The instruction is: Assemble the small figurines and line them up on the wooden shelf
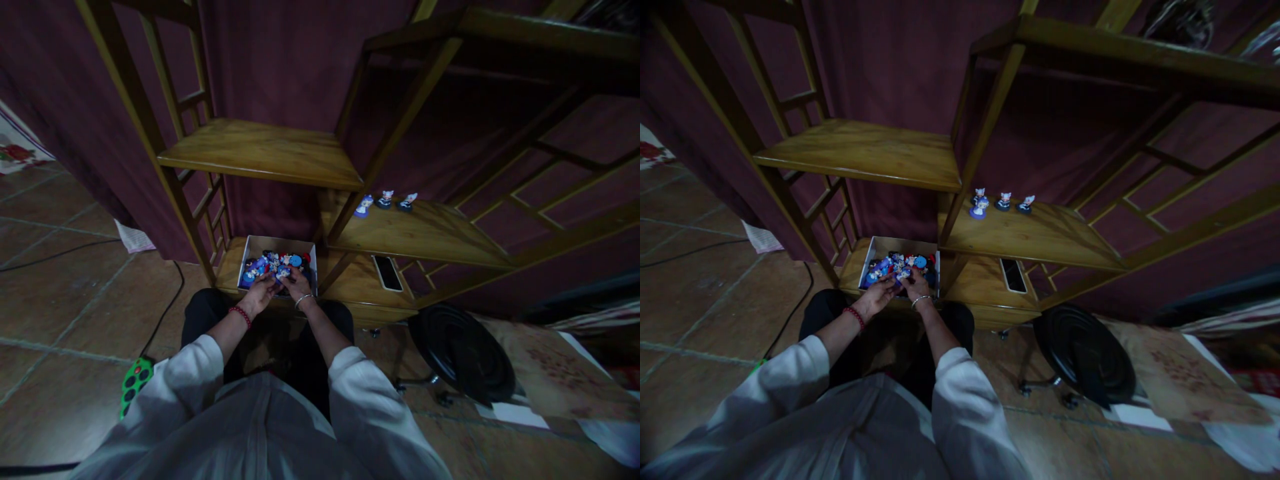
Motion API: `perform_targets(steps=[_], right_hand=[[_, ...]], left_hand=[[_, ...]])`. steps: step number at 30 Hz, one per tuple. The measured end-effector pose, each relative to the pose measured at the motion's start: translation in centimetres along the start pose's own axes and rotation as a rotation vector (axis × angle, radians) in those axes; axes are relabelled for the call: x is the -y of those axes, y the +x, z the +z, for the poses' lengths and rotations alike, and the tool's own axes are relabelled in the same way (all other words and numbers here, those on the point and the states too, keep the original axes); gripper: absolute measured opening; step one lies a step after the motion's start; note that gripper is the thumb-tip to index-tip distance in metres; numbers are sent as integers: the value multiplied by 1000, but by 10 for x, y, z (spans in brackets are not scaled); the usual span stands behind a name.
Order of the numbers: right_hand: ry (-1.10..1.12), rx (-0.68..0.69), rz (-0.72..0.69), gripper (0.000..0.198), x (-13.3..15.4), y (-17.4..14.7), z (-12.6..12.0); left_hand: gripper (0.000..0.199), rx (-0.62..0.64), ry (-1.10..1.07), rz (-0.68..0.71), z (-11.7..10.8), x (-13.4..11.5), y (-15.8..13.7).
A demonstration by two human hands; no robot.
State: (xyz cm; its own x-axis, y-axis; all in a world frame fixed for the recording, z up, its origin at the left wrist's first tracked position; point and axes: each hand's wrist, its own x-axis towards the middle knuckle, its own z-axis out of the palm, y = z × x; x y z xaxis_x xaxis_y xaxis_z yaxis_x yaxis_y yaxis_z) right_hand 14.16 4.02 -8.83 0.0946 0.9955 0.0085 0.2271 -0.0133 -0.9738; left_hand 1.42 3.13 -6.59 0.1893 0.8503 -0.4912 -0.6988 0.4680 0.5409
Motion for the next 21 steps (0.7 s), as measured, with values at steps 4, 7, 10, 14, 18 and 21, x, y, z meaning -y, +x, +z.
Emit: perform_targets(steps=[4,7,10,14,18,21], right_hand=[[61,-4,-3,32,-1,1,3],[92,-5,7,33,-4,3,4],[114,-7,16,35,-5,3,5],[115,-6,2,38,-3,3,5],[95,-1,-2,36,0,3,4],[86,22,-1,35,2,2,3]], left_hand=[[17,-18,-17,16,1,1,1],[16,-8,-18,13,2,0,1],[16,-16,-25,11,4,0,-1],[16,-24,-41,13,6,-1,-4],[15,-28,-31,23,7,-1,-5],[15,-20,-29,34,4,-1,-4]])
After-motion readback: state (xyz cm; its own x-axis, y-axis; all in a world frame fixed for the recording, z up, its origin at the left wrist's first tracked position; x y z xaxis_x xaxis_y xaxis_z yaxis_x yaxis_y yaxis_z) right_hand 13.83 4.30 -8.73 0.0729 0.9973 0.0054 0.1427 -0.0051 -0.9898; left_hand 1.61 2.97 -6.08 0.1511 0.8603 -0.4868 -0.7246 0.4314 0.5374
